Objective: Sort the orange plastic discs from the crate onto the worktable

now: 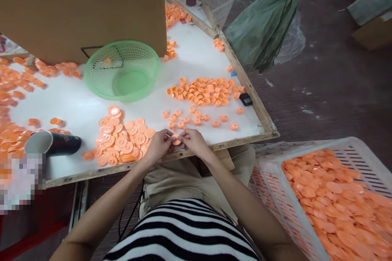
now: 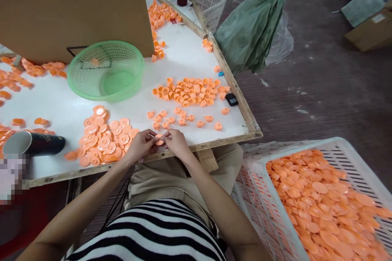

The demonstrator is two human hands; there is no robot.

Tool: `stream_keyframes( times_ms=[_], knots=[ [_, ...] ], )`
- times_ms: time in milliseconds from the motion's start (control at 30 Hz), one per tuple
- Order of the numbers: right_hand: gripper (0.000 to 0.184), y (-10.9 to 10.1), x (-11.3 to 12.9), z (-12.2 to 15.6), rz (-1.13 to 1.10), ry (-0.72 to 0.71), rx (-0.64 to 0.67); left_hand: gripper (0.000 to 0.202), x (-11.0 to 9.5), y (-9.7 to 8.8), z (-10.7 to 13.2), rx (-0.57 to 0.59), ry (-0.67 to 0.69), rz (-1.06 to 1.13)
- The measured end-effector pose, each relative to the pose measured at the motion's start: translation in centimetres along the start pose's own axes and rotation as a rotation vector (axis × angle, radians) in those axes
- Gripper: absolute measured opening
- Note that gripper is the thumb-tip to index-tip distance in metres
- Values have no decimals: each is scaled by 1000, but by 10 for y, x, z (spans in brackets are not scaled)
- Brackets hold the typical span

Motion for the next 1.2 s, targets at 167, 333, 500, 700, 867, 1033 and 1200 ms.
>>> stream_keyframes(
  times_ms=[167, 333, 500, 700, 867, 1033, 1200],
  knots=[
    [16, 3, -1, -3, 65, 24, 25, 21, 0, 3, -2, 63, -40, 5],
    [14, 4, -6, -8, 175, 144, 38, 8, 0, 1, -11, 82, -75, -240],
    [15, 3, -3, -11, 292, 150, -17, 9, -3, 0, -14, 32, -112, -359],
    [13, 8, -8, -9, 177, 112, 43, 8, -4, -4, -7, -3, -137, -293],
    [18, 13, -5, -8, 99, 83, 125, 15, 5, 4, -8, 91, -180, -79],
    [20, 4, 13, -4, 377, 4, -13, 35, 7, 5, -17, 100, -173, -32],
    [20, 4, 18, 0, 416, -1, -87, 37, -2, 3, -20, 80, -106, -98]
  ],
)
Point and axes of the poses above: each hand's wrist, its own z-axis away from the middle knuckle, its own y-axis out of the palm, x = y × z, the point moved 9 cm from there along -z, towards the middle knuckle, and after that the axes turned 14 degrees about -z, right-handed, at the moved point
